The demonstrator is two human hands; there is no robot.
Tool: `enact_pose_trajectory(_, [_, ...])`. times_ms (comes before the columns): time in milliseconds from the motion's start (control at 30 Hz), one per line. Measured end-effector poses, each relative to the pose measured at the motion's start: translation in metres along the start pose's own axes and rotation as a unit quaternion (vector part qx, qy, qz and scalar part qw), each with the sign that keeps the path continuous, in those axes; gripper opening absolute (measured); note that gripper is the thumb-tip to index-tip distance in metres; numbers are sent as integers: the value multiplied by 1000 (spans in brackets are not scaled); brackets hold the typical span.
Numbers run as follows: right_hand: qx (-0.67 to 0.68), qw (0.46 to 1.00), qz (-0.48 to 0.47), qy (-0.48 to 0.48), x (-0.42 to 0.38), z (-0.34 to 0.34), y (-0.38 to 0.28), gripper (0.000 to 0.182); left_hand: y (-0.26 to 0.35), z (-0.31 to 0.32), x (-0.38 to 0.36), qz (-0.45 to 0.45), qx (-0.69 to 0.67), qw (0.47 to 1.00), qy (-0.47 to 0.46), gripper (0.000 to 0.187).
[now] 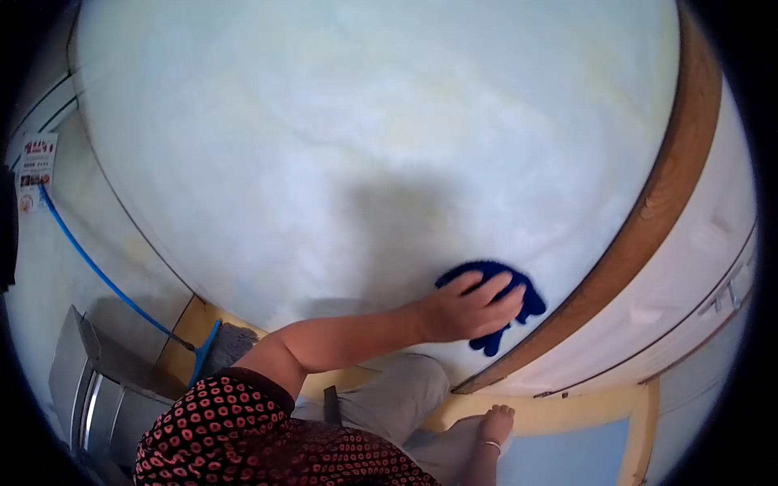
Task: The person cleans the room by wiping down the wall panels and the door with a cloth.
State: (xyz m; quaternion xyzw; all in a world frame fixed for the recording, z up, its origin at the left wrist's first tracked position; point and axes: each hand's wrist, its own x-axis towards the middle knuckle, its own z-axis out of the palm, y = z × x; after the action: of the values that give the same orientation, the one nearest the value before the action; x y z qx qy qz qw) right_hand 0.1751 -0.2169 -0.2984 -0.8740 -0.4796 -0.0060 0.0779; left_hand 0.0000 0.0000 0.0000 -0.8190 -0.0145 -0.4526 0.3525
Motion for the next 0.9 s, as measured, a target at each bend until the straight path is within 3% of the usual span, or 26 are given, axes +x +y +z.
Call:
enact_pose_trajectory(67, [-34,999,-28,-10,4,-10,20,12,15,9,-29,11,22,1000,-16,22])
enact_pose_trajectory(100, [-8,999,-33,2,3,11,-22,12,-7,-6,-61,37,16,999,-28,23])
enact_pose_trajectory(200, [34,999,12,33,-6,5,-6,9,-10,-30,-103,1,16,997,-70,25])
enact_pose_trajectory(300, [40,999,-11,33,-4,-3,-8,8,-48,-73,-123,-42,59,992,-101,25])
enact_pose_trajectory(433, [56,997,4,54,-1,8,-15,10,-143,-131,-135,-122,165,979,6,28])
enact_pose_trajectory(567, [6,999,-24,33,-1,39,8,10,-230,-186,-120,-330,241,901,147,47])
enact_pose_trajectory(633, [-51,997,-55,12,8,56,15,12,-261,-198,-108,-418,208,851,238,49])
enact_pose_trajectory(700, [-24,999,-45,6,10,50,19,13,-273,-192,-105,-420,211,838,278,50])
enact_pose_trajectory(767, [-41,995,-94,7,6,38,15,16,-254,-185,-100,-398,232,854,243,52])
enact_pose_trajectory(833, [-34,995,-85,25,1,18,1,15,-225,-168,-103,-357,263,882,162,48])
enact_pose_trajectory(900, [-13,998,-52,20,-1,7,-7,16,-184,-140,-102,-296,224,920,125,33])
